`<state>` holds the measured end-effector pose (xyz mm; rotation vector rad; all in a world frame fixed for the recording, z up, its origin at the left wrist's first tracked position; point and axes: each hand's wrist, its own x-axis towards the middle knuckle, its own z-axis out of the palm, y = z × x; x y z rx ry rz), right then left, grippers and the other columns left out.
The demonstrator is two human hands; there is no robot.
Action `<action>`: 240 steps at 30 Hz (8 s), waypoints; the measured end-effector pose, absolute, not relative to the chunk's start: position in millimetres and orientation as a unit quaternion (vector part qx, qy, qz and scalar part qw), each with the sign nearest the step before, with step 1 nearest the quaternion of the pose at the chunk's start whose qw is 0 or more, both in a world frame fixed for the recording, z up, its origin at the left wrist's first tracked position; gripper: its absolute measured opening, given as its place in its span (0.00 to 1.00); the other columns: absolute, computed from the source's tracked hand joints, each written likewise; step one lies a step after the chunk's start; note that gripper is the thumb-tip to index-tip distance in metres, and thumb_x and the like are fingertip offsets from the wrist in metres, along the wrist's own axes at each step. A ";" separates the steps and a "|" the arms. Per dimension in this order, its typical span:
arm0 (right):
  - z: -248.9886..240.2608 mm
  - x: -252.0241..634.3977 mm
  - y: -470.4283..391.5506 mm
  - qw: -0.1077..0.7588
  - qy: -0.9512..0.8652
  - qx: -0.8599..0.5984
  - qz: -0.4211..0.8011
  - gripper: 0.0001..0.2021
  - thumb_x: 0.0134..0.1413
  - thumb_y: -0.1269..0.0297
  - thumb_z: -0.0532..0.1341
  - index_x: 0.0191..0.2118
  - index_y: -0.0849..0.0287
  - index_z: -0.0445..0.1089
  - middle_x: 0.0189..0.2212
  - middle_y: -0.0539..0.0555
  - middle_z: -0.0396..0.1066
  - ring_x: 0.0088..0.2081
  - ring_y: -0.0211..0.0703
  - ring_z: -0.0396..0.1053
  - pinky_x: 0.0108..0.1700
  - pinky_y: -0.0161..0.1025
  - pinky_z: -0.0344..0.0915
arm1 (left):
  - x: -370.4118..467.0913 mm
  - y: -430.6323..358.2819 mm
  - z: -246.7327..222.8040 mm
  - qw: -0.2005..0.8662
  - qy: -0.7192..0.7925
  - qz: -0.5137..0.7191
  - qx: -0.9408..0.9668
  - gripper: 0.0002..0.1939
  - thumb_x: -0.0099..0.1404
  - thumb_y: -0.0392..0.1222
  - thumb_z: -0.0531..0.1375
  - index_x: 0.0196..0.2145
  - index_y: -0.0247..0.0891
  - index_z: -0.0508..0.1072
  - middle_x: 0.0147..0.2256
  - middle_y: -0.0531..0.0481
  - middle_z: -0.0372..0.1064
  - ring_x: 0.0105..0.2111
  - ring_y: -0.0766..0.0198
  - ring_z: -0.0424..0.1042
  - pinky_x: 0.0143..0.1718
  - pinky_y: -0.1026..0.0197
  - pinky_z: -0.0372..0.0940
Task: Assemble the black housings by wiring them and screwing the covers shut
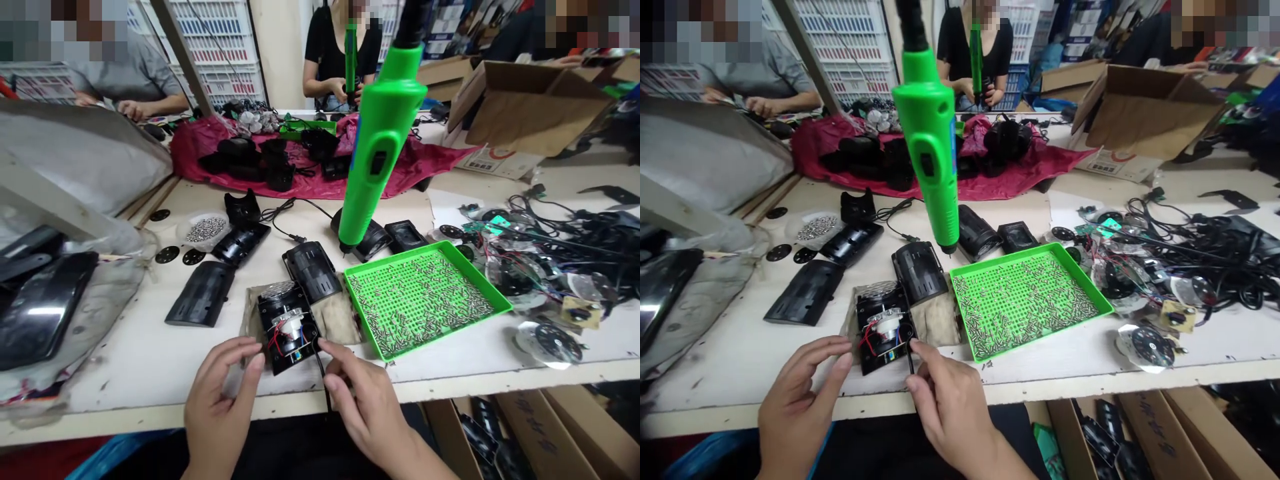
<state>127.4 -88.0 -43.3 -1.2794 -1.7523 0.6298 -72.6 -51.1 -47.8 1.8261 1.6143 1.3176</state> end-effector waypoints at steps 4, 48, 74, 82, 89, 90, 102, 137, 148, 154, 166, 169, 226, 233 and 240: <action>-43.5 126.7 -86.8 0.423 -0.701 -0.515 0.255 0.15 0.67 0.66 0.49 0.56 0.62 0.62 0.27 0.51 0.73 0.23 0.37 0.69 0.27 0.33 0.65 | -72.5 -44.2 -41.1 0.188 0.604 0.396 0.665 0.04 0.62 0.47 0.62 0.34 0.50 0.78 0.40 0.52 0.72 0.40 0.62 0.71 0.19 0.70 0.63; -20.9 69.2 -46.8 0.246 -0.732 -0.636 -0.007 0.04 0.57 0.72 0.56 0.32 0.57 0.64 0.27 0.51 0.66 0.27 0.46 0.67 0.30 0.41 0.60 | -60.4 -19.2 -62.9 0.334 0.567 0.448 0.606 0.26 0.60 0.42 0.59 0.57 0.45 0.63 0.53 0.44 0.67 0.55 0.52 0.65 0.58 0.42 0.59; -19.7 72.5 -45.9 0.248 -0.718 -0.650 0.021 0.03 0.56 0.71 0.54 0.33 0.57 0.63 0.28 0.51 0.64 0.26 0.43 0.66 0.28 0.37 0.61 | -60.3 -24.0 -65.6 0.322 0.573 0.458 0.598 0.26 0.61 0.44 0.59 0.56 0.43 0.63 0.54 0.43 0.66 0.56 0.51 0.63 0.59 0.41 0.57; -15.5 70.1 -47.4 0.254 -0.726 -0.638 0.036 0.03 0.59 0.70 0.56 0.38 0.56 0.64 0.32 0.52 0.68 0.32 0.47 0.69 0.33 0.41 0.63 | -61.2 -24.1 -68.8 0.330 0.554 0.487 0.589 0.19 0.60 0.42 0.60 0.49 0.43 0.66 0.52 0.43 0.67 0.56 0.51 0.64 0.59 0.42 0.57; -15.9 65.8 -45.5 0.224 -0.732 -0.643 0.008 0.03 0.58 0.71 0.59 0.34 0.56 0.65 0.30 0.51 0.69 0.30 0.46 0.68 0.33 0.42 0.61 | -61.5 -23.8 -72.5 0.344 0.557 0.491 0.575 0.12 0.59 0.43 0.60 0.41 0.43 0.64 0.55 0.40 0.64 0.58 0.49 0.62 0.59 0.39 0.54; -16.3 65.7 -45.4 0.224 -0.731 -0.644 0.006 0.04 0.58 0.71 0.58 0.33 0.56 0.65 0.30 0.50 0.68 0.30 0.45 0.68 0.33 0.41 0.61 | -61.7 -23.8 -72.4 0.340 0.558 0.490 0.577 0.11 0.59 0.43 0.60 0.40 0.43 0.64 0.55 0.39 0.64 0.58 0.49 0.62 0.59 0.39 0.54; -17.5 70.5 -46.0 0.252 -0.704 -0.663 0.030 0.02 0.60 0.69 0.56 0.35 0.56 0.64 0.30 0.50 0.66 0.28 0.42 0.68 0.27 0.38 0.58 | -62.6 -23.9 -63.0 0.271 0.553 0.460 0.640 0.04 0.62 0.43 0.59 0.35 0.44 0.69 0.53 0.41 0.66 0.55 0.50 0.64 0.56 0.41 0.57; -21.1 78.9 -45.8 0.309 -0.662 -0.676 0.093 0.03 0.56 0.71 0.53 0.32 0.56 0.61 0.33 0.54 0.63 0.34 0.46 0.67 0.36 0.41 0.65 | -62.1 -30.0 -60.2 0.160 0.524 0.467 0.693 0.04 0.64 0.41 0.59 0.38 0.44 0.69 0.55 0.44 0.67 0.54 0.51 0.66 0.55 0.44 0.60; -22.5 97.7 -53.4 0.338 -0.610 -0.687 0.204 0.15 0.61 0.64 0.54 0.52 0.62 0.64 0.43 0.62 0.71 0.42 0.51 0.73 0.44 0.46 0.70 | -62.8 -30.7 -70.1 0.325 0.572 0.455 0.600 0.26 0.62 0.47 0.60 0.57 0.44 0.62 0.57 0.42 0.65 0.57 0.51 0.64 0.57 0.47 0.62; -29.1 104.9 -54.2 0.372 -0.590 -0.657 0.287 0.14 0.63 0.67 0.52 0.47 0.61 0.73 0.43 0.60 0.78 0.44 0.50 0.76 0.47 0.44 0.71 | -64.7 -33.7 -61.2 0.360 0.547 0.466 0.595 0.26 0.64 0.49 0.59 0.59 0.44 0.63 0.59 0.42 0.63 0.60 0.51 0.60 0.62 0.45 0.53; -15.2 98.8 -54.3 0.449 -0.577 -0.593 0.338 0.14 0.63 0.66 0.53 0.48 0.57 0.73 0.41 0.56 0.78 0.42 0.45 0.76 0.44 0.41 0.72 | -38.9 -33.0 -17.2 0.744 0.427 0.510 0.066 0.25 0.69 0.57 0.48 0.55 0.42 0.70 0.52 0.45 0.73 0.56 0.55 0.67 0.59 0.51 0.58; -11.8 96.0 -51.3 0.409 -0.617 -0.597 0.311 0.14 0.63 0.68 0.53 0.48 0.59 0.73 0.43 0.58 0.78 0.44 0.47 0.76 0.47 0.43 0.71 | -38.0 -21.6 -13.0 0.770 0.408 0.488 -0.053 0.20 0.71 0.48 0.48 0.48 0.40 0.75 0.44 0.46 0.78 0.46 0.59 0.75 0.55 0.55 0.64; -24.4 88.5 -64.3 0.277 -0.787 -0.545 -0.077 0.36 0.62 0.52 0.55 0.68 0.69 0.44 0.57 0.71 0.65 0.59 0.65 0.65 0.51 0.65 0.69 | -45.8 -28.9 -28.0 0.781 0.342 0.517 -0.078 0.26 0.67 0.58 0.52 0.50 0.37 0.75 0.41 0.43 0.79 0.53 0.51 0.71 0.59 0.48 0.58; -19.5 92.8 -63.3 0.262 -0.806 -0.529 -0.044 0.34 0.63 0.50 0.52 0.65 0.69 0.47 0.55 0.71 0.68 0.57 0.64 0.67 0.52 0.65 0.69 | -47.9 -31.0 -33.7 0.785 0.349 0.509 -0.053 0.27 0.67 0.60 0.51 0.48 0.39 0.76 0.44 0.44 0.78 0.56 0.50 0.67 0.63 0.48 0.52; -17.6 94.5 -63.1 0.233 -0.812 -0.535 -0.019 0.34 0.60 0.54 0.55 0.64 0.70 0.47 0.55 0.72 0.68 0.55 0.63 0.69 0.53 0.67 0.68 | -46.1 -38.5 -48.3 0.782 0.299 0.535 0.113 0.37 0.48 0.68 0.65 0.49 0.42 0.75 0.50 0.41 0.75 0.57 0.42 0.65 0.60 0.45 0.57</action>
